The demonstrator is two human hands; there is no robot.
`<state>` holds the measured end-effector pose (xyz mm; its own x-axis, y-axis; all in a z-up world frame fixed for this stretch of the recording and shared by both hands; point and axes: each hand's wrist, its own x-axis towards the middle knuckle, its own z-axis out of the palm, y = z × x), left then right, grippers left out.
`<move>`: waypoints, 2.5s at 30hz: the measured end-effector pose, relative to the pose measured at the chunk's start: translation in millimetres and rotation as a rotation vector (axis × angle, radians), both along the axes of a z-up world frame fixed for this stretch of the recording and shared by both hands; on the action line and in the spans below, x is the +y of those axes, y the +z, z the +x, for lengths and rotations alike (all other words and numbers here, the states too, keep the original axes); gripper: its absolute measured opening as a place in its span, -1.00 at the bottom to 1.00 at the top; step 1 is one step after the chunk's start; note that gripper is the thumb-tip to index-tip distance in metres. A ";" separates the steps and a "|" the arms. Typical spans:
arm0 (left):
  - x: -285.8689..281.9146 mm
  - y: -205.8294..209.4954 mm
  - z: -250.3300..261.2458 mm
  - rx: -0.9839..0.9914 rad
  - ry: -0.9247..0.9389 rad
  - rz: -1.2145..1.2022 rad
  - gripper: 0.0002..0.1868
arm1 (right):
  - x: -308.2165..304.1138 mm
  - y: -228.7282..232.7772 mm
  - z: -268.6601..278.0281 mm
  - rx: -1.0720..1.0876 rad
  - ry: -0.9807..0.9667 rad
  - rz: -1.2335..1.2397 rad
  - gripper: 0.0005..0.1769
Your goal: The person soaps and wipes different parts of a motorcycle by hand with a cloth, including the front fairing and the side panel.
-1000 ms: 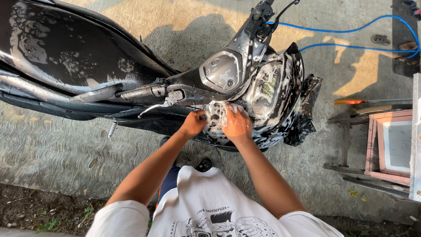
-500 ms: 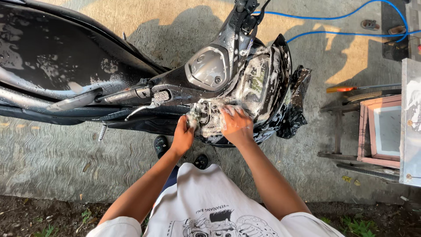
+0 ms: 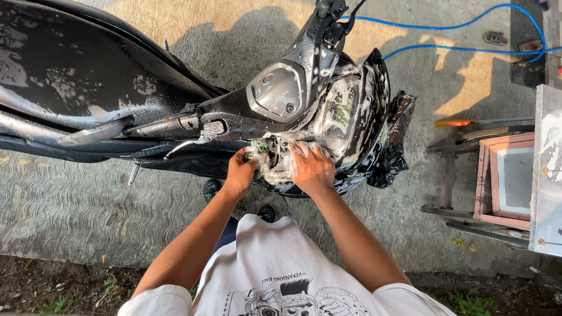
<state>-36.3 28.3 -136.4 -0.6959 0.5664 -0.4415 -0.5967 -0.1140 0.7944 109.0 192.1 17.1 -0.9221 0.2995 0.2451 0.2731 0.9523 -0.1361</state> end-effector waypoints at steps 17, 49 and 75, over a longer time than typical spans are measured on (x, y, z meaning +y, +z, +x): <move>28.3 99.2 16.3 0.796 -0.178 -0.511 -0.58 | 5.0 -20.0 0.0 0.168 0.020 -0.040 -0.46; 40.2 -41.2 -40.0 0.115 -0.407 -0.401 -0.60 | -88.1 -11.9 -43.1 -0.200 -0.136 0.009 -0.36; -28.8 160.0 -28.1 1.734 -1.314 -0.056 -0.29 | -43.9 -166.5 13.2 1.152 -1.543 -0.221 -0.47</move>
